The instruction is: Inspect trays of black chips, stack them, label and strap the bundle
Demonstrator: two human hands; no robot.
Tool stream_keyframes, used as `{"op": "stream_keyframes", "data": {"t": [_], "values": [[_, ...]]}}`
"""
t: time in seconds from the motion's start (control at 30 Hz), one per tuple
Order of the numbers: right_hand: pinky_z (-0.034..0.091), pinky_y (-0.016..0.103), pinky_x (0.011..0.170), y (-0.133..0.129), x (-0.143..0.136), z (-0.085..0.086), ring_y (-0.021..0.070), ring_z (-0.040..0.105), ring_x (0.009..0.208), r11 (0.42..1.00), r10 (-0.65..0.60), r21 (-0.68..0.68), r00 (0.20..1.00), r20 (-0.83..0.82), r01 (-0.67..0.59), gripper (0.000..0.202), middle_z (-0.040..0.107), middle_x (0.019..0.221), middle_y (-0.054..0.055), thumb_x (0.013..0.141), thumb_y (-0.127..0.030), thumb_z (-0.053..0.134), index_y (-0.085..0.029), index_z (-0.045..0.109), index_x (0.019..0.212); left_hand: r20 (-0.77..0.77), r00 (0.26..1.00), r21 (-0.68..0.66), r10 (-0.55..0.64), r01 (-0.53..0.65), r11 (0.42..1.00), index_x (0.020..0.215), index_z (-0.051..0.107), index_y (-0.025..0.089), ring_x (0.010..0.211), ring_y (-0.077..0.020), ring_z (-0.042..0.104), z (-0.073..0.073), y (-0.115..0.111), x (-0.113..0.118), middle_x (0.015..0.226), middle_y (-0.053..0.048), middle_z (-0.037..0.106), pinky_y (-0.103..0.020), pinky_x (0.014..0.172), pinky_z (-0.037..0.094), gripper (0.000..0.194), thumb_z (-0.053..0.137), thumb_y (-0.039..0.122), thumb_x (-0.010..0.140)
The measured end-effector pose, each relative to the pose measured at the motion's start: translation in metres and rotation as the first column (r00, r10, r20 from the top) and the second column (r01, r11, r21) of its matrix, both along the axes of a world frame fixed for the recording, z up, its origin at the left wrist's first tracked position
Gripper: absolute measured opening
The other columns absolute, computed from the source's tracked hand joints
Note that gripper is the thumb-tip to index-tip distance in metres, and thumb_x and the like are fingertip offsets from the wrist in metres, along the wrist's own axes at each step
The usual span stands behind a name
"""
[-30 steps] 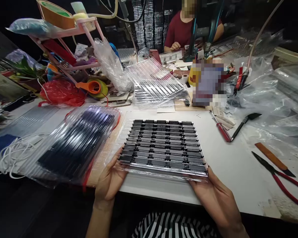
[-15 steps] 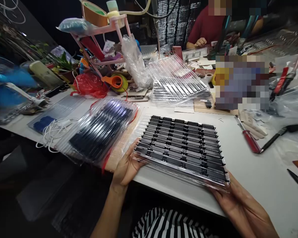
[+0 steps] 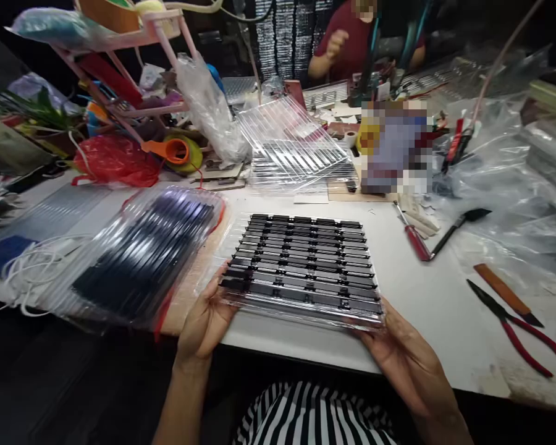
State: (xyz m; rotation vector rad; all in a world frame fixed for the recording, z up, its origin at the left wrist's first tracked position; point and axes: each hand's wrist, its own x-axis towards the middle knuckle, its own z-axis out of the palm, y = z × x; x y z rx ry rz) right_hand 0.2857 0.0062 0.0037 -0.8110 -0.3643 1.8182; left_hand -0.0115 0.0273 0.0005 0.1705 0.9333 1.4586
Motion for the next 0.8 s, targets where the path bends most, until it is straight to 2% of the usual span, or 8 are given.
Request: {"op": "stream_keyframes", "data": {"t": [0.13, 0.27, 0.43, 0.67, 0.8], "values": [[0.034, 0.047, 0.108, 0.0012, -0.0007, -0.0002, 0.0228, 0.046, 0.124, 1.000, 0.010, 0.025, 1.000, -0.003, -0.010, 0.041, 0.050, 0.136, 0.006, 0.094, -0.024, 0.042, -0.025, 0.046, 0.134, -0.051, 0.998, -0.032, 0.032, -0.033, 0.999, 0.113, 0.062, 0.015, 0.097, -0.0196, 0.065, 0.0039, 0.0038, 0.0038, 0.111, -0.009, 0.067, -0.039, 0.083, 0.055, 0.037, 0.030, 0.013, 0.094], [0.034, 0.046, 0.108, 0.0044, -0.0008, -0.0008, 0.0221, 0.048, 0.121, 0.999, 0.008, 0.042, 1.000, -0.025, -0.007, 0.040, 0.050, 0.135, 0.007, 0.094, -0.023, 0.042, -0.024, 0.048, 0.133, -0.062, 0.998, -0.068, 0.018, -0.022, 0.997, 0.113, 0.062, 0.019, 0.092, -0.0186, 0.066, 0.0074, 0.0069, 0.0060, 0.103, -0.008, 0.070, -0.039, 0.081, 0.056, 0.038, 0.029, 0.015, 0.095], [0.033, 0.044, 0.108, 0.0062, -0.0001, -0.0001, 0.0202, 0.052, 0.115, 0.998, 0.015, 0.059, 0.999, -0.051, -0.012, 0.038, 0.053, 0.132, 0.007, 0.093, -0.023, 0.043, -0.023, 0.050, 0.131, -0.052, 0.998, -0.135, 0.035, -0.042, 0.990, 0.114, 0.062, 0.020, 0.096, -0.0180, 0.066, 0.0089, 0.0085, 0.0069, 0.106, -0.008, 0.069, -0.037, 0.081, 0.055, 0.039, 0.028, 0.016, 0.095], [0.036, 0.044, 0.104, 0.0070, -0.0006, 0.0029, 0.0216, 0.052, 0.115, 0.998, 0.011, 0.063, 1.000, -0.021, -0.010, 0.037, 0.053, 0.132, 0.006, 0.091, -0.031, 0.049, -0.026, 0.054, 0.127, -0.050, 0.999, -0.077, -0.006, 0.002, 0.997, 0.113, 0.061, 0.020, 0.097, -0.0173, 0.065, 0.0047, 0.0063, 0.0038, 0.109, -0.009, 0.068, -0.037, 0.081, 0.055, 0.040, 0.025, 0.016, 0.096], [0.037, 0.043, 0.104, 0.0056, 0.0002, -0.0001, 0.0201, 0.054, 0.112, 0.998, -0.003, 0.063, 0.999, -0.046, 0.006, 0.035, 0.057, 0.126, 0.006, 0.092, -0.028, 0.047, -0.026, 0.054, 0.125, -0.039, 0.999, -0.068, -0.003, 0.000, 0.998, 0.110, 0.063, 0.018, 0.099, -0.0183, 0.064, 0.0040, 0.0054, 0.0033, 0.109, -0.010, 0.068, -0.038, 0.083, 0.054, 0.037, 0.029, 0.016, 0.095]]}}
